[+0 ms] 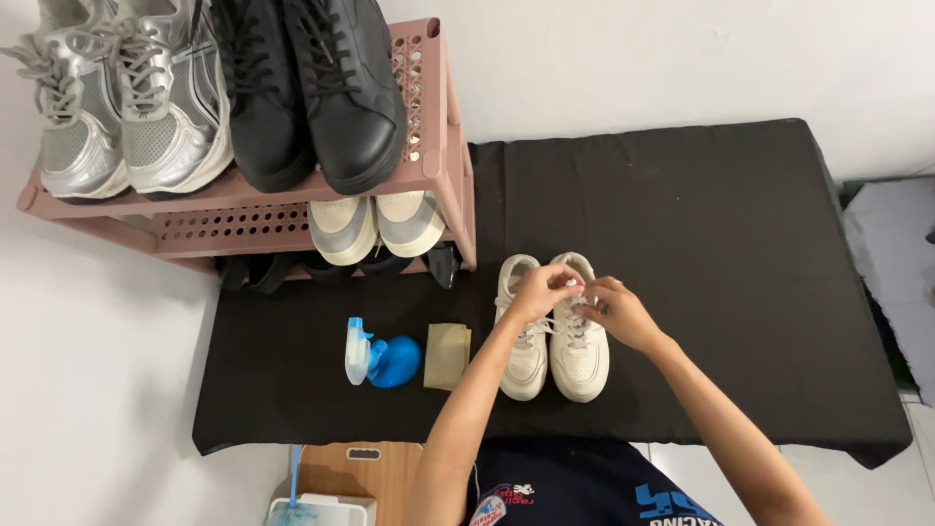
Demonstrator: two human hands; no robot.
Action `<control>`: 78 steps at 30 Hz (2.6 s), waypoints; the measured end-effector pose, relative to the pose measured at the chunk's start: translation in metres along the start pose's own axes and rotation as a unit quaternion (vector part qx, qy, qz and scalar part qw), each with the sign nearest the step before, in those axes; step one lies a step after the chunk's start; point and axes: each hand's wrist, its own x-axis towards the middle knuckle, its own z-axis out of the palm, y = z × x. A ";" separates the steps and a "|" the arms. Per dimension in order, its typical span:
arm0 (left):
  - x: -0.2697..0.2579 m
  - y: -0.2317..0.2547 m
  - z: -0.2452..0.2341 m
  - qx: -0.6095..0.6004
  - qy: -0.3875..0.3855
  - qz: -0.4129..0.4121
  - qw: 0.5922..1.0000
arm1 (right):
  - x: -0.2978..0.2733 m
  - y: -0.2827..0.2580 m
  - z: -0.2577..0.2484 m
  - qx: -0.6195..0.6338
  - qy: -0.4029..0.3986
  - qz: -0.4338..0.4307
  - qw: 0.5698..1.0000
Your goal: The person wipes a pair of white sneakers with a cloth, then places them on a shoe rack. The person handles the sneakers and a cleaning cloth, and briefly adjusts the laces before returning the shoes to the rack.
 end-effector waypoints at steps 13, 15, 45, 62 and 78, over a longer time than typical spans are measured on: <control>-0.026 0.002 -0.001 0.209 -0.022 0.088 0.974 | -0.027 0.007 -0.037 -0.015 0.003 0.077 0.997; -0.024 -0.005 0.002 0.285 -0.024 0.049 0.957 | -0.029 0.008 -0.047 -0.030 -0.004 0.162 0.986; -0.038 0.010 -0.009 0.143 0.072 0.112 0.981 | -0.033 -0.040 -0.006 -0.115 0.178 -0.068 0.975; -0.008 -0.049 -0.007 0.040 0.070 -0.022 0.996 | -0.019 0.071 -0.005 0.398 0.112 0.287 0.864; -0.041 -0.019 -0.013 0.202 0.048 0.060 0.976 | -0.034 0.018 -0.011 0.113 0.019 0.217 0.969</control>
